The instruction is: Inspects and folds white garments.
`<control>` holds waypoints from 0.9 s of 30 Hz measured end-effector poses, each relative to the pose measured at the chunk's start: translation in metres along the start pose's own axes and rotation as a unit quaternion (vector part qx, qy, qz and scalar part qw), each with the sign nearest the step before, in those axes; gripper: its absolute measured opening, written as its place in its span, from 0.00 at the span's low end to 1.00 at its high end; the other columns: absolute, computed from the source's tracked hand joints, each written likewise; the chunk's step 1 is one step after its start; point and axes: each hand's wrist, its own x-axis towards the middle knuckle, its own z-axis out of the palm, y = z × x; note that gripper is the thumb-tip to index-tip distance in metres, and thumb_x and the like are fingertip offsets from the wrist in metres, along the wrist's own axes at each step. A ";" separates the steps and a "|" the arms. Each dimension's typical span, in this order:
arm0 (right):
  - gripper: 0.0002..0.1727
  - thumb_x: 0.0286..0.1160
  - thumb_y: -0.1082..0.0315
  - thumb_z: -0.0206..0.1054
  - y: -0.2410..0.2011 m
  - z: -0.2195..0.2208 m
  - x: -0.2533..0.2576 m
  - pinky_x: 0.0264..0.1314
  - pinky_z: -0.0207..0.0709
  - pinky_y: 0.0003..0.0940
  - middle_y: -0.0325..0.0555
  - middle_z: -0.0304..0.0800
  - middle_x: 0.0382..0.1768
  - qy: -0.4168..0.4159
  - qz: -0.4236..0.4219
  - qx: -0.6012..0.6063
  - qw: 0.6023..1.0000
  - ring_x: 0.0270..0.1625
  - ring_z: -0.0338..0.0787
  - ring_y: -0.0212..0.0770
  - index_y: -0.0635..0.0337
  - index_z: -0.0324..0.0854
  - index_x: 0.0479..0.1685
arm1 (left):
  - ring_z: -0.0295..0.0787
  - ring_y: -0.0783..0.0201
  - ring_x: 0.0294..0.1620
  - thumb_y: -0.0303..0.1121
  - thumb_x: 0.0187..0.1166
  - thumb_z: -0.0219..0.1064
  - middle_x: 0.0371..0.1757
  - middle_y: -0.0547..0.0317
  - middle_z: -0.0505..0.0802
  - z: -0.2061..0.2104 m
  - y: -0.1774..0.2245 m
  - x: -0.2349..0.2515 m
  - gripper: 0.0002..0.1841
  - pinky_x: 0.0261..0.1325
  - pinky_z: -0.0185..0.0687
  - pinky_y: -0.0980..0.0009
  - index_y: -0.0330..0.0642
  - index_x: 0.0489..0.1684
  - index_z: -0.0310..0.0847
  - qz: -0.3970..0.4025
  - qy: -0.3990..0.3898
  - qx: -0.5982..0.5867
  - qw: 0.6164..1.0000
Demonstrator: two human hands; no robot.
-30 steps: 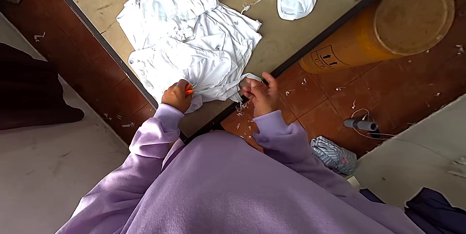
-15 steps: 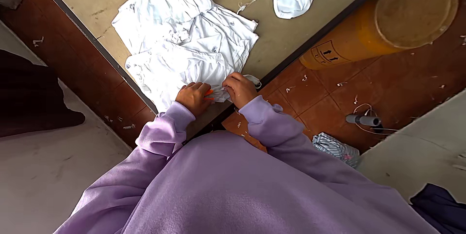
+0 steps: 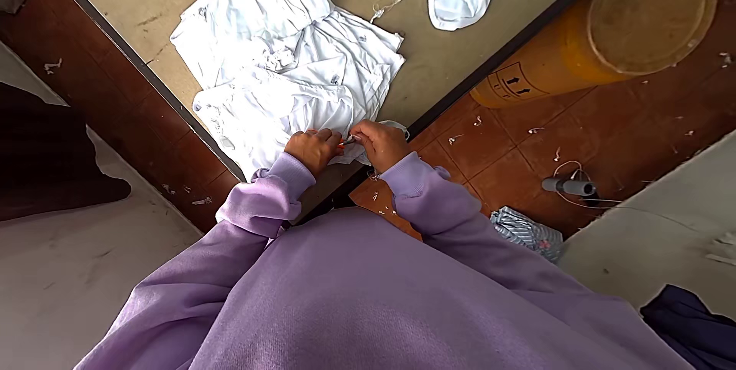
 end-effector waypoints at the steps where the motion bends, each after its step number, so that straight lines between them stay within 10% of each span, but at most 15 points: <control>1: 0.12 0.85 0.75 0.58 0.002 -0.003 -0.003 0.53 0.84 0.59 0.63 0.94 0.44 0.015 0.015 0.021 1.000 0.47 0.95 0.61 0.73 0.86 0.48 | 0.95 0.37 0.43 0.39 0.87 0.64 0.45 0.38 0.94 0.003 -0.001 -0.001 0.17 0.40 0.86 0.41 0.32 0.57 0.89 0.000 0.013 -0.003 1.000; 5: 0.15 0.86 0.72 0.57 0.027 -0.043 -0.042 0.70 0.78 0.60 0.69 0.89 0.59 0.109 0.167 -0.031 0.979 0.64 0.89 0.64 0.75 0.83 0.56 | 0.94 0.36 0.47 0.40 0.82 0.68 0.47 0.37 0.94 0.005 -0.007 -0.009 0.18 0.46 0.87 0.40 0.31 0.55 0.88 -0.029 0.070 -0.055 0.996; 8: 0.23 0.76 0.71 0.69 0.050 -0.070 -0.077 0.76 0.56 0.82 0.82 0.62 0.81 0.109 0.266 -0.152 0.946 0.83 0.57 0.87 0.75 0.79 0.68 | 0.93 0.36 0.52 0.40 0.80 0.70 0.49 0.36 0.93 0.005 -0.008 -0.015 0.19 0.51 0.85 0.40 0.31 0.56 0.87 -0.040 0.068 -0.075 0.994; 12: 0.22 0.85 0.65 0.63 0.039 -0.055 -0.064 0.74 0.72 0.67 0.77 0.82 0.66 0.070 0.220 -0.128 0.964 0.70 0.81 0.75 0.76 0.80 0.66 | 0.93 0.37 0.53 0.40 0.79 0.70 0.49 0.37 0.93 0.010 -0.006 -0.013 0.19 0.51 0.84 0.39 0.31 0.56 0.87 -0.029 0.073 -0.071 0.994; 17: 0.20 0.79 0.67 0.69 0.022 -0.026 -0.006 0.72 0.70 0.68 0.74 0.79 0.70 0.009 0.173 -0.131 0.976 0.74 0.76 0.76 0.75 0.82 0.63 | 0.91 0.36 0.57 0.44 0.71 0.79 0.52 0.37 0.93 0.008 0.000 -0.014 0.25 0.53 0.82 0.38 0.32 0.57 0.86 -0.035 0.037 -0.053 0.997; 22: 0.09 0.76 0.74 0.70 0.025 -0.036 0.003 0.66 0.69 0.71 0.71 0.84 0.62 -0.072 0.147 -0.110 0.980 0.71 0.77 0.75 0.74 0.86 0.46 | 0.94 0.36 0.52 0.26 0.73 0.71 0.48 0.36 0.95 -0.002 0.001 -0.023 0.11 0.55 0.84 0.37 0.28 0.48 0.88 -0.086 0.068 -0.151 0.982; 27: 0.12 0.77 0.76 0.65 0.016 -0.050 -0.028 0.41 0.88 0.35 0.51 0.92 0.37 -0.060 0.063 0.199 0.976 0.34 0.93 0.37 0.70 0.69 0.53 | 0.78 0.74 0.27 0.30 0.77 0.68 0.29 0.56 0.86 -0.026 -0.017 -0.025 0.11 0.36 0.77 0.74 0.27 0.45 0.84 -0.178 0.225 -0.349 0.892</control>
